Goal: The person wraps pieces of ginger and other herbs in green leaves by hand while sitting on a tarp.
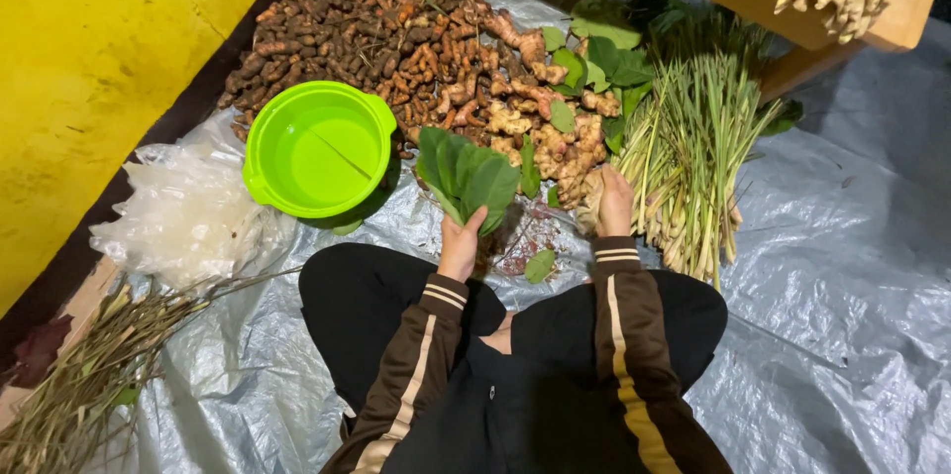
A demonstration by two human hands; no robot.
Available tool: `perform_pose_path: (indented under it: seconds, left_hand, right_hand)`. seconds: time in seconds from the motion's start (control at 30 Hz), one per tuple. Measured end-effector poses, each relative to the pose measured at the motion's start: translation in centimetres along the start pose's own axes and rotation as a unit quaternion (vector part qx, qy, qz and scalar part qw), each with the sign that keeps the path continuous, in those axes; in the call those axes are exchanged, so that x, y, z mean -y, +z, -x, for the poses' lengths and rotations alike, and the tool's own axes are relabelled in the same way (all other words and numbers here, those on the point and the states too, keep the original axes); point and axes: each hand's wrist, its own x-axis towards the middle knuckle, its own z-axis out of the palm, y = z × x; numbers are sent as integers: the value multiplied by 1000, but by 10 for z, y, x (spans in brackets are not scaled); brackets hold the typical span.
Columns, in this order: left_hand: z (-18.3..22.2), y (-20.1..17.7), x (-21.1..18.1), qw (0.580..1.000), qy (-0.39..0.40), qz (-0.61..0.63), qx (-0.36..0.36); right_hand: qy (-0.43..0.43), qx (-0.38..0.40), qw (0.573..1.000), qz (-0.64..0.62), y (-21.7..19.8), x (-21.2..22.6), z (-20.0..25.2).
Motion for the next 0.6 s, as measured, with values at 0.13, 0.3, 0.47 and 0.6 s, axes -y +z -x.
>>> perform_pose_path:
  seconds: [0.13,0.3,0.47,0.6]
  left_hand:
    - [-1,-2,-2,1000,-3,10,-19]
    - [1,1,-8,999,-6,15,-32]
    - [-4,-5,-7,999,-12,-3,-38]
    - [-10,-16,3,999,-16,-22,-34]
  right_hand:
    - [-3,-4,995,95,-6,-48,-15]
    - [-224,169,900,333,34,-115,-23]
    - [-159,252,811,504,64,-150,-29]
    - [-204,182,844,462,61,-195,-64]
